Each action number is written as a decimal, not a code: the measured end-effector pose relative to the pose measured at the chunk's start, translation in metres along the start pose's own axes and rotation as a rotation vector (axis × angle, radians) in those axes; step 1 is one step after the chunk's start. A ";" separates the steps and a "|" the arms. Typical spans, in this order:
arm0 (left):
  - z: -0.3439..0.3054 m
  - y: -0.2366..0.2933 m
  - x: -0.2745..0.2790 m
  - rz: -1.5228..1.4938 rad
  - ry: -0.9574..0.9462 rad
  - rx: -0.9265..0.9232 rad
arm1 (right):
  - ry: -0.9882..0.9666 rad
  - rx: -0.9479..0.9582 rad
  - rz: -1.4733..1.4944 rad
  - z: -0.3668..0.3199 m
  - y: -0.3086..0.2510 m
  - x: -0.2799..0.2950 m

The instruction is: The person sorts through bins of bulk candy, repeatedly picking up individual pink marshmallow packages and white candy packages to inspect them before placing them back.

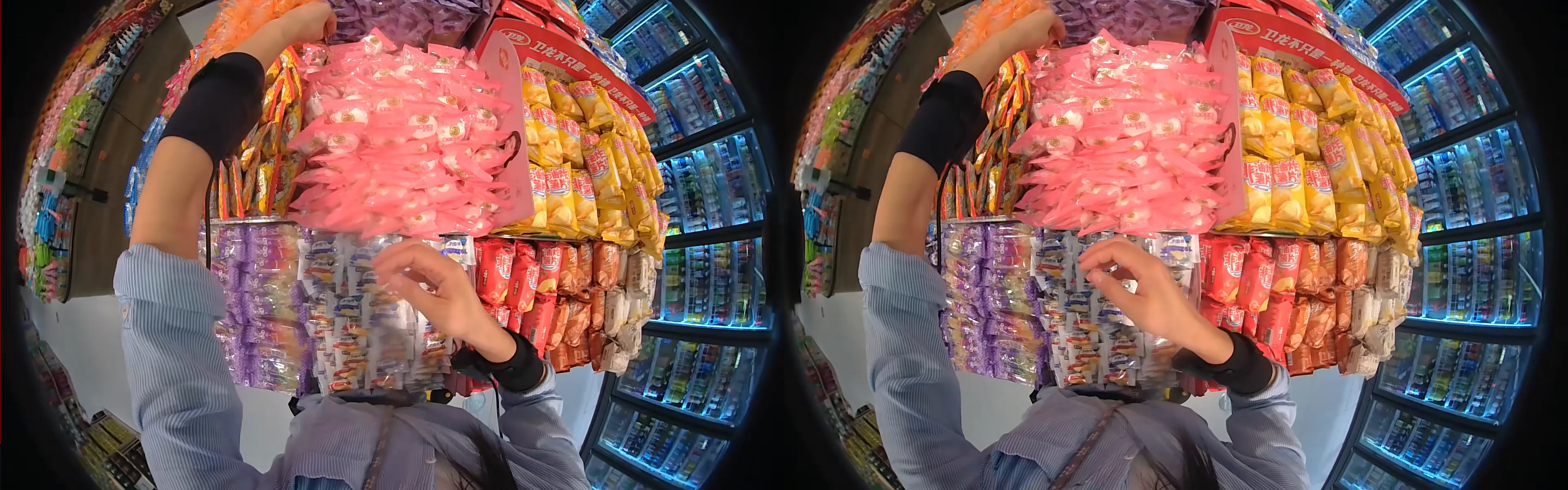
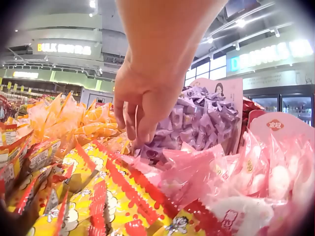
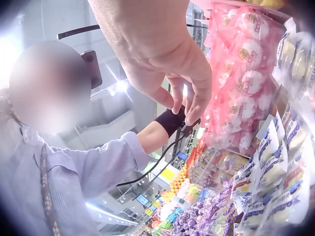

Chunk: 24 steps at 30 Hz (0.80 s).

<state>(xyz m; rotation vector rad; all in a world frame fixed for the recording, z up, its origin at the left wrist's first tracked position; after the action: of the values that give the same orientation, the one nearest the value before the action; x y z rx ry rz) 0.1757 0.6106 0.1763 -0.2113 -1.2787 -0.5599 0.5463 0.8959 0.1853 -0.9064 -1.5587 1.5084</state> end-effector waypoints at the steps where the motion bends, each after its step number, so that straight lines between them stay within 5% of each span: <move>1: -0.001 0.000 -0.003 0.005 0.007 -0.002 | 0.001 -0.002 -0.002 0.001 0.000 0.001; 7: -0.008 0.002 -0.011 0.276 -0.096 -0.011 | 0.006 -0.015 0.009 0.001 0.003 0.003; 13: -0.016 0.015 0.029 0.043 -0.036 0.096 | 0.036 -0.005 -0.013 -0.003 -0.002 0.006; 16: -0.039 0.061 0.084 0.140 0.181 0.092 | 0.062 0.019 0.045 -0.007 0.002 0.007; 19: -0.080 0.133 0.142 0.086 0.418 -0.132 | 0.087 0.013 0.083 -0.010 0.006 0.009; 21: -0.109 0.164 0.158 -0.213 0.301 0.229 | 0.104 -0.038 0.131 -0.011 0.006 0.010; 24: -0.144 0.189 0.148 -0.696 0.079 0.177 | 0.114 -0.013 0.192 -0.011 -0.001 0.011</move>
<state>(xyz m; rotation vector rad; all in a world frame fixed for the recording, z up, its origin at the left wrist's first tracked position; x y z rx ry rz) 0.4190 0.6654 0.3034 0.4194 -1.3048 -1.0268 0.5511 0.9110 0.1867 -1.1563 -1.4337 1.5504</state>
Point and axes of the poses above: each hand's wrist, its own z-axis towards the middle knuckle, its own x-axis out of the back of the hand, y = z × x, the point moved 3 cm from there along z, towards the middle knuckle, and after that the axes turned 9 degrees about y, right-handed, at the moved point
